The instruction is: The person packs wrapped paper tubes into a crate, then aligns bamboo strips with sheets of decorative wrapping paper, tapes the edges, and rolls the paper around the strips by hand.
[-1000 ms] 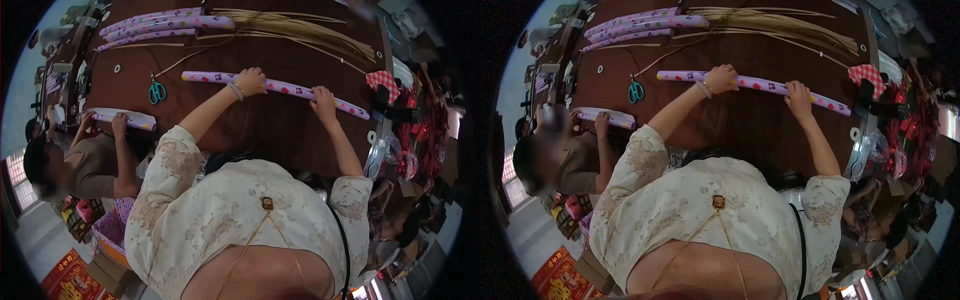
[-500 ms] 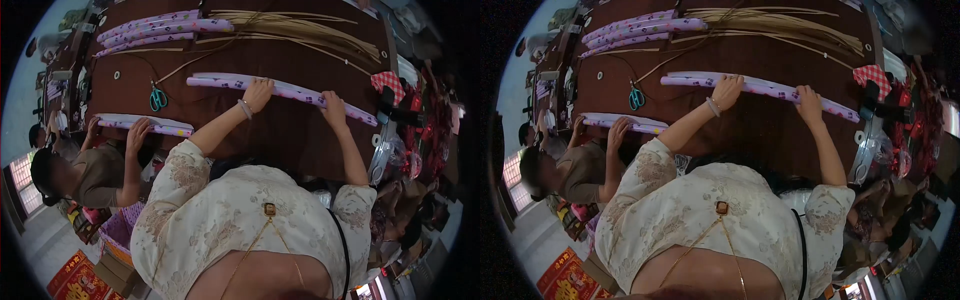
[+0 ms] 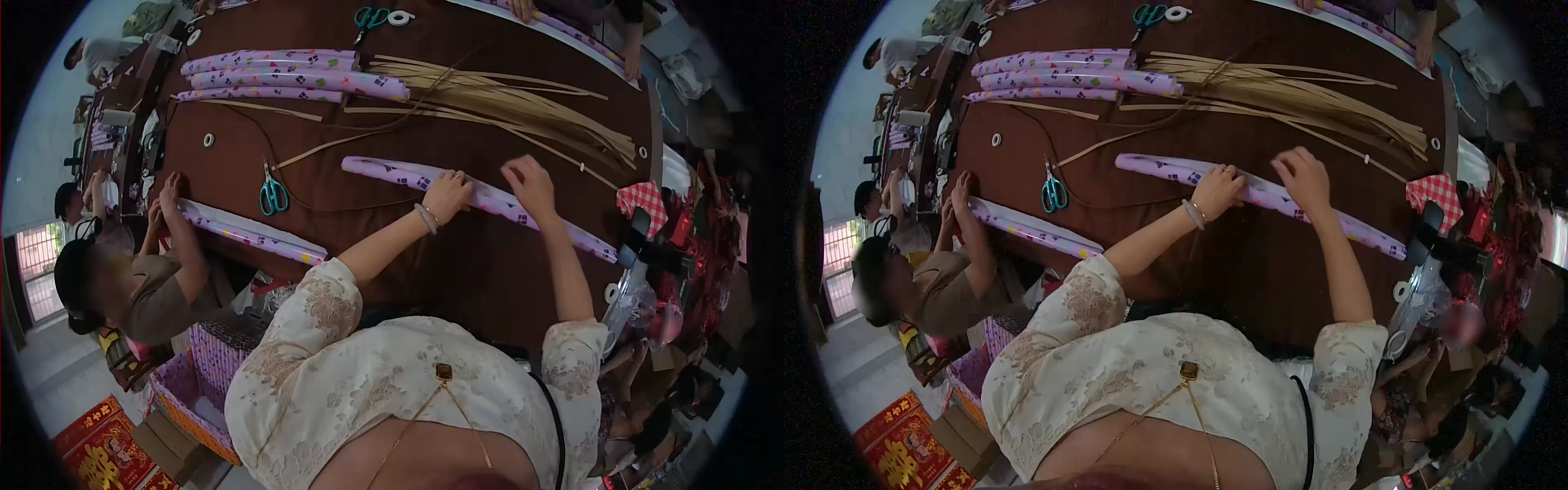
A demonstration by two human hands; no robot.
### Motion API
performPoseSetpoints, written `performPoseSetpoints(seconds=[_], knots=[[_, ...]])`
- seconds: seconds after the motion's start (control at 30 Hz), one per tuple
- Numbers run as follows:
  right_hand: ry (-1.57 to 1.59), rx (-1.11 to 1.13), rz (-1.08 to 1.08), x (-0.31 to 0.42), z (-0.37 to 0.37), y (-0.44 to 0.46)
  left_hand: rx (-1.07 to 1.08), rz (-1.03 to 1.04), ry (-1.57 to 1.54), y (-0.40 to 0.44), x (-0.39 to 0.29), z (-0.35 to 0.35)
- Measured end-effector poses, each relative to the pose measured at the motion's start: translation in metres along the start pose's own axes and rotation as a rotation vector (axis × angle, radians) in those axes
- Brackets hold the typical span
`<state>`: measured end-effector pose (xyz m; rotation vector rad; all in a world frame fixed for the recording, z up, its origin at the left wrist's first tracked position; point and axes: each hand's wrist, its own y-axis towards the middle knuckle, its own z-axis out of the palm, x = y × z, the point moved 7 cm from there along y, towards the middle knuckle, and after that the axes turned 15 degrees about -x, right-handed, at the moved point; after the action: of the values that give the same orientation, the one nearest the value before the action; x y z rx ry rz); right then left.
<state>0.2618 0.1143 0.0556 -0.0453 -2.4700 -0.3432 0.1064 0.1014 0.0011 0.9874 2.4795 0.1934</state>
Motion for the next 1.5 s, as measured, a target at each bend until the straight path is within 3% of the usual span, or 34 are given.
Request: performPoseSetpoints(seconds=[0.03,0.17,0.23,0.27,0.4,0.5,0.63,0.77,0.83,0.9,1.0,1.07,1.13,1.23,1.4,1.43,1.47,1.5], knots=[[0.165,-0.061,0.001,0.013,0.021,0.023,-0.009,-0.002,-0.033,0.0,-0.001,-0.001],[0.628,0.186,0.42,0.045,0.139,0.097,0.033,0.022,-0.04,-0.005,0.001,0.003],[0.638,0.237,0.445,0.057,0.172,0.112,-0.059,0.067,-0.083,-0.005,-0.004,-0.006],[0.635,0.288,0.474,0.067,0.186,0.117,-0.002,0.038,-0.103,-0.004,-0.004,-0.009],[0.774,0.302,0.723,0.062,0.21,0.118,-0.101,0.06,-0.174,-0.006,-0.002,-0.019],[0.91,0.302,0.908,0.065,0.214,0.115,-0.197,-0.1,-0.446,0.001,0.017,-0.035],[0.943,0.255,0.84,0.07,0.214,0.117,-0.42,-0.131,-0.439,0.008,0.049,-0.059],[1.114,0.296,0.677,0.094,0.187,0.111,-0.944,-0.817,-0.592,-0.024,0.156,-0.074],[1.139,0.278,0.651,0.113,0.153,0.1,-1.11,-1.309,-1.36,-0.045,0.22,-0.039],[1.122,0.264,0.593,0.134,0.117,0.081,-1.13,-1.105,-1.87,-0.029,0.237,-0.053],[1.009,0.22,0.532,0.149,0.077,0.041,-1.385,-1.037,-2.002,-0.021,0.269,-0.072],[0.958,0.173,0.579,0.156,0.051,0.007,-1.206,-0.509,-2.233,0.0,0.256,-0.11],[1.011,0.12,0.512,0.157,0.042,-0.018,-1.296,-0.538,-2.263,-0.004,0.243,-0.121],[0.92,0.139,0.413,0.155,0.023,-0.053,-0.968,0.044,-2.815,0.002,0.206,-0.145],[0.88,0.058,0.099,0.137,0.019,-0.117,-0.855,0.064,-2.535,0.001,0.121,-0.216],[0.879,0.041,0.107,0.139,0.021,-0.123,-0.599,0.177,-2.574,0.008,0.098,-0.228],[0.777,-0.032,-0.234,0.157,0.013,-0.13,-0.337,0.288,-2.598,0.013,0.072,-0.237],[0.645,-0.101,-0.565,0.175,0.004,-0.145,-0.206,0.274,-2.661,0.018,0.055,-0.241]])
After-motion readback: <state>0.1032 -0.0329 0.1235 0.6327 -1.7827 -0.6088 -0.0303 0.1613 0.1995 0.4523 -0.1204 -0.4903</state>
